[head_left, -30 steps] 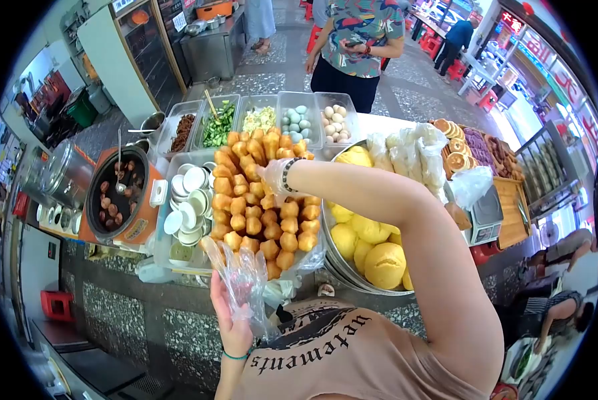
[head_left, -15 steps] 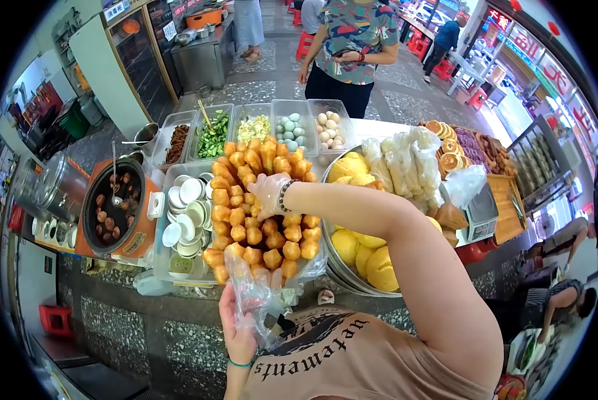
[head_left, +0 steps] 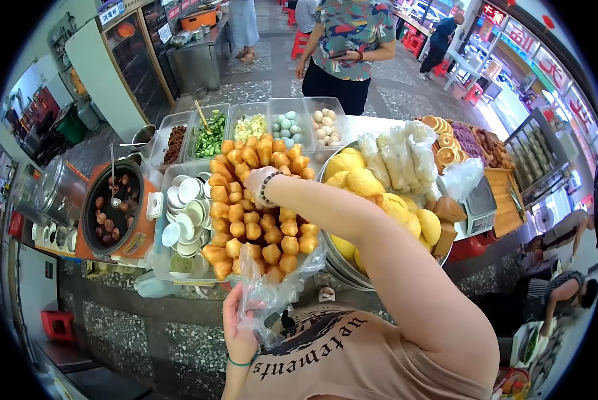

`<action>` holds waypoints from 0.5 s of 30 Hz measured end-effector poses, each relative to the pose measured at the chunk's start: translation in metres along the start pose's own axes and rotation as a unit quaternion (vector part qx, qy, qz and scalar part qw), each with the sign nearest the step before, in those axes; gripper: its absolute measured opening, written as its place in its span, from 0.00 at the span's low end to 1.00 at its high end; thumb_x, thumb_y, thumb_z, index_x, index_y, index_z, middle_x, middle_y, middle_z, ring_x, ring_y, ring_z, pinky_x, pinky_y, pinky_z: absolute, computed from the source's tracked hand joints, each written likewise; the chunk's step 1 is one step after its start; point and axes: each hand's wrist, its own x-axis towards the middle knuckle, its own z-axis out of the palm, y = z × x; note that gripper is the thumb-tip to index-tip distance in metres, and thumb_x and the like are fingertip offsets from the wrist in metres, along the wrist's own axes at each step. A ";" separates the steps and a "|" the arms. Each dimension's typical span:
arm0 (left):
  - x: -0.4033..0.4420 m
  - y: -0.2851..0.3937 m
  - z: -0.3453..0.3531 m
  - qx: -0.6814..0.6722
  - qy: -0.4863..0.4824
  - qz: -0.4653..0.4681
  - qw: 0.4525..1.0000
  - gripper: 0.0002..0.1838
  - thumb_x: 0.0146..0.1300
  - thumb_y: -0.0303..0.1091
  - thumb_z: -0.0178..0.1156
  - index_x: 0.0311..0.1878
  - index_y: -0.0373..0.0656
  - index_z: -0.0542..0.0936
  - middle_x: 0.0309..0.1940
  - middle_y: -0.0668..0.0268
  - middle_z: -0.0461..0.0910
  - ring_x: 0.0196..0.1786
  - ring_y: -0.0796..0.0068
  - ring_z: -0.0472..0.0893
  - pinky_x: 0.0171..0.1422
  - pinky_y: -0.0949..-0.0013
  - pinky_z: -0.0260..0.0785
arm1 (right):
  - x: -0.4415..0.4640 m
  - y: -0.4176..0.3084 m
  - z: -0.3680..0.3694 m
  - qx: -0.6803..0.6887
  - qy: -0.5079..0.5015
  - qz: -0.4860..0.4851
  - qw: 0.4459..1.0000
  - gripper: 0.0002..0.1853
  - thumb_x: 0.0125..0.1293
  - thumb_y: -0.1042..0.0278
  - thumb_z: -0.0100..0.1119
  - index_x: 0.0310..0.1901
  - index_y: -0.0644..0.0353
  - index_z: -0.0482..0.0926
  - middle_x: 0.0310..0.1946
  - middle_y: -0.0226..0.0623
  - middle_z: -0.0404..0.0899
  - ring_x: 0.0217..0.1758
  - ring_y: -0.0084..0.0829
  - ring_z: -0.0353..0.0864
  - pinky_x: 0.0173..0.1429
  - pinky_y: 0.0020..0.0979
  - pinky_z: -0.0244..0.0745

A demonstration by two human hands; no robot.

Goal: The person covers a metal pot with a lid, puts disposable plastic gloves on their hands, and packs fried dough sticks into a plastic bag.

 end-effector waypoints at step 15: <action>-0.008 0.012 -0.014 0.080 0.094 0.007 0.992 0.27 0.60 0.30 0.55 0.63 0.35 0.65 0.55 0.60 0.72 0.54 0.67 0.74 0.63 0.63 0.64 | -0.033 0.019 -0.035 -0.013 0.137 0.027 0.990 0.25 0.49 0.61 0.68 0.50 0.59 0.78 0.46 0.43 0.81 0.50 0.40 0.81 0.48 0.39 0.79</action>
